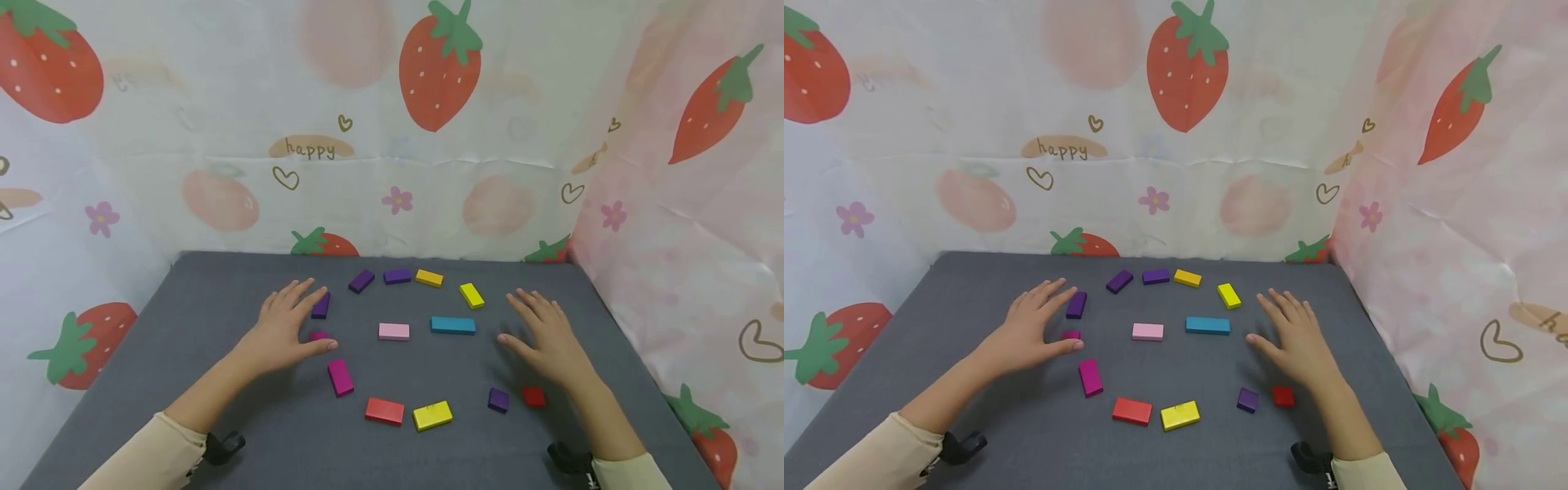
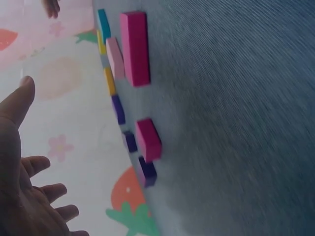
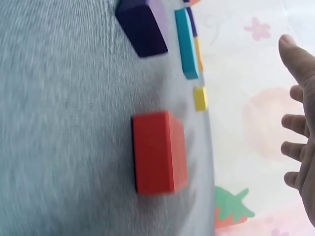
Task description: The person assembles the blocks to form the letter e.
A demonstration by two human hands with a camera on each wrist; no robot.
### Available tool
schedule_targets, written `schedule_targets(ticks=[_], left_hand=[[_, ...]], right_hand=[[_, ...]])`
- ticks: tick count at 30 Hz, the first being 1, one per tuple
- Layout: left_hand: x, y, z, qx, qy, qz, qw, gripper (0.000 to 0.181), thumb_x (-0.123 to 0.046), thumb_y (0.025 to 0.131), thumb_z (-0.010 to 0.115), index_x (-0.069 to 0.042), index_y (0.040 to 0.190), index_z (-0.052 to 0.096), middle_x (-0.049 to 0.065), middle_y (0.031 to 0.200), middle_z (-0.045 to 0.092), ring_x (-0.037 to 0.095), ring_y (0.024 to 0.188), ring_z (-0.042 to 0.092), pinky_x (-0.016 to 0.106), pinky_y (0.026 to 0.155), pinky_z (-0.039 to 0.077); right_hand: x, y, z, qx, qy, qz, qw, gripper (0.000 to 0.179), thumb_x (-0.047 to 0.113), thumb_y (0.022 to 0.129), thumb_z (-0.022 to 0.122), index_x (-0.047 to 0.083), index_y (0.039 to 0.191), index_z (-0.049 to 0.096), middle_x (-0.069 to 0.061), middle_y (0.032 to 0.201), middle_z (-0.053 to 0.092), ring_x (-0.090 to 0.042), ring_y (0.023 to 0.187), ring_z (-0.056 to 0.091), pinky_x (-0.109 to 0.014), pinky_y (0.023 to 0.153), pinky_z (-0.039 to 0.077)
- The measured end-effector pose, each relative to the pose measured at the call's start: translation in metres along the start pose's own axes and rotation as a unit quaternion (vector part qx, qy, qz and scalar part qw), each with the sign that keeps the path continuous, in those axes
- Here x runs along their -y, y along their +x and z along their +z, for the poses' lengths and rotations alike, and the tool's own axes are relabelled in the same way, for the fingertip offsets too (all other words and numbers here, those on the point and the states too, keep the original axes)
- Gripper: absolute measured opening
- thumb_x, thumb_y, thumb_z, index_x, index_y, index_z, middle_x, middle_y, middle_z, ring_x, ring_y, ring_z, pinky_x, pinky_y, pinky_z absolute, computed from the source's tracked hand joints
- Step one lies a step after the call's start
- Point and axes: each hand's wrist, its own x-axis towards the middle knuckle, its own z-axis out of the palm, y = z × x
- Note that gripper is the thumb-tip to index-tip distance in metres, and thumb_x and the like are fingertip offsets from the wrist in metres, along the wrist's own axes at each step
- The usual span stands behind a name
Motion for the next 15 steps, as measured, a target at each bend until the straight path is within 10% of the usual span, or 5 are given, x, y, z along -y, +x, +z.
schedule_targets(ticks=[15], left_hand=[[-0.027,0.033,0.016,0.036,-0.062,-0.004,0.9974,0.094,-0.064,0.086,0.072,-0.021,0.161,0.035,0.009,0.167,0.028,0.038,0.154,0.022,0.066,0.12,0.019]], right_hand=[[0.024,0.026,0.012,0.045,0.017,0.004,0.9988,0.076,0.045,0.093,0.074,0.014,0.156,0.044,-0.013,0.159,0.043,-0.039,0.149,0.033,-0.064,0.12,0.02]])
